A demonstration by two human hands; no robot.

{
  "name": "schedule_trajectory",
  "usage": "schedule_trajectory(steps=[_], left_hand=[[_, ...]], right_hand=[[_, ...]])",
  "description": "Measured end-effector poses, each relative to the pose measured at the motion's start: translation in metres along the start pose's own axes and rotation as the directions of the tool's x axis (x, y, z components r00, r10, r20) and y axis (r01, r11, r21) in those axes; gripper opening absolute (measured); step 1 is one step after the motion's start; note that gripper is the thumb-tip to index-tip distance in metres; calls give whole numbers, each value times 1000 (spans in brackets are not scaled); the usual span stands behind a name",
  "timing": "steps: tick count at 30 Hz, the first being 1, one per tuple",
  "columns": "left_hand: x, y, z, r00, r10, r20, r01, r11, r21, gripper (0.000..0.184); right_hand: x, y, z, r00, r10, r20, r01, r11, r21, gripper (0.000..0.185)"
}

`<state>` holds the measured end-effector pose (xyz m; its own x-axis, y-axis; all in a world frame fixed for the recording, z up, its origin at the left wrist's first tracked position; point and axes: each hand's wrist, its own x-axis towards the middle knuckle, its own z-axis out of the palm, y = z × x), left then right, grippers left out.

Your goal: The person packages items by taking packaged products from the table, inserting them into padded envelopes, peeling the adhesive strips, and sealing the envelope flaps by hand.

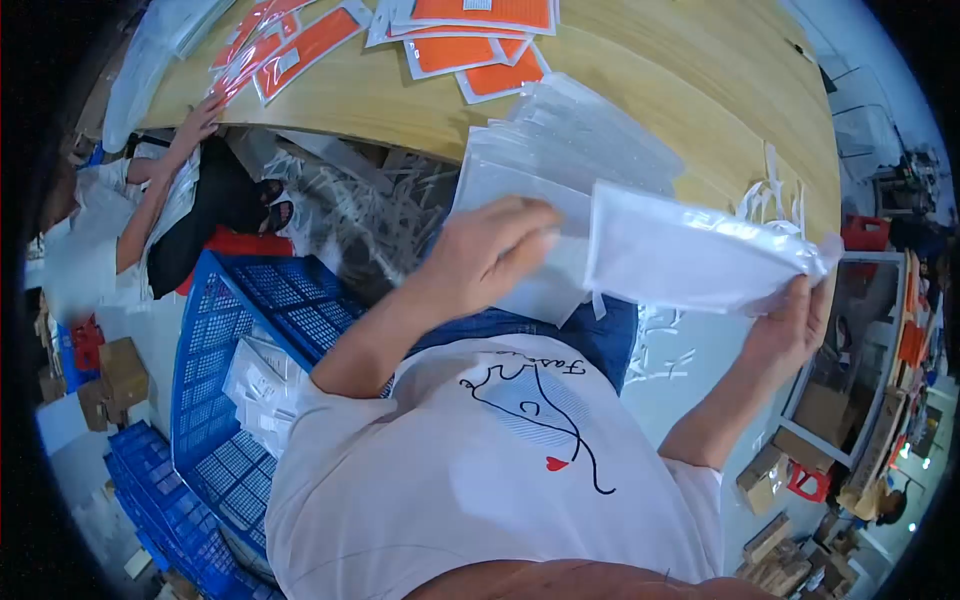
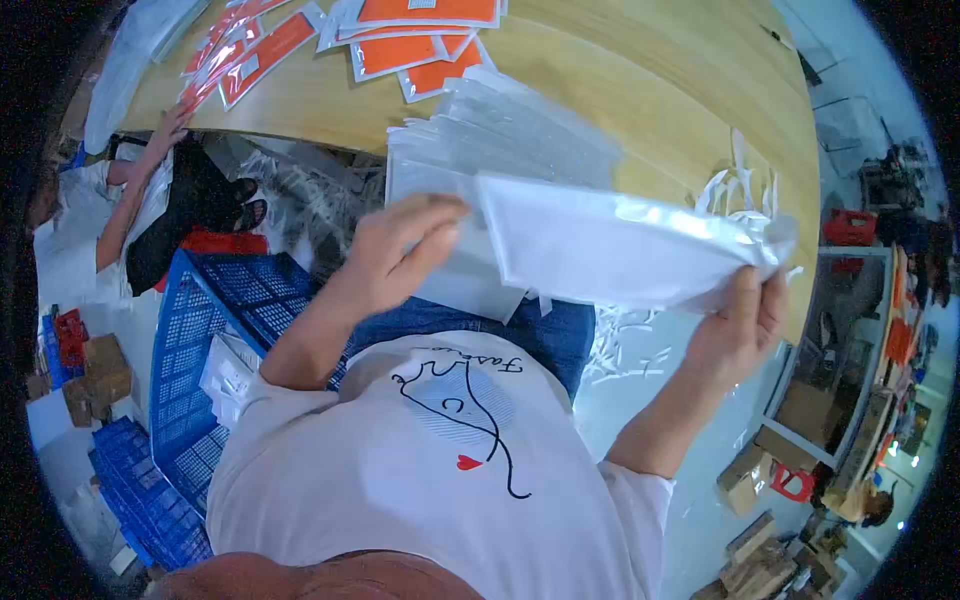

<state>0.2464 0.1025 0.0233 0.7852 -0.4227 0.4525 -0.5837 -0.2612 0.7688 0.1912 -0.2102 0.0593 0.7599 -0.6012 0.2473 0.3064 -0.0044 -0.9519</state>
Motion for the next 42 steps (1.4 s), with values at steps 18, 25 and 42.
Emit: schedule_trajectory(steps=[18,25,42], left_hand=[[-17,32,-1,984,156,87,-178,860,479,23],[-11,23,-16,921,-59,-386,91,994,65,13],[-36,1,22,682,-725,-90,431,498,-752,27]], right_hand=[[20,-54,79,685,-174,707,493,826,-274,45],[-23,-74,88,819,-128,559,375,858,-352,43],[-92,9,112,403,-179,897,858,416,-303,37]])
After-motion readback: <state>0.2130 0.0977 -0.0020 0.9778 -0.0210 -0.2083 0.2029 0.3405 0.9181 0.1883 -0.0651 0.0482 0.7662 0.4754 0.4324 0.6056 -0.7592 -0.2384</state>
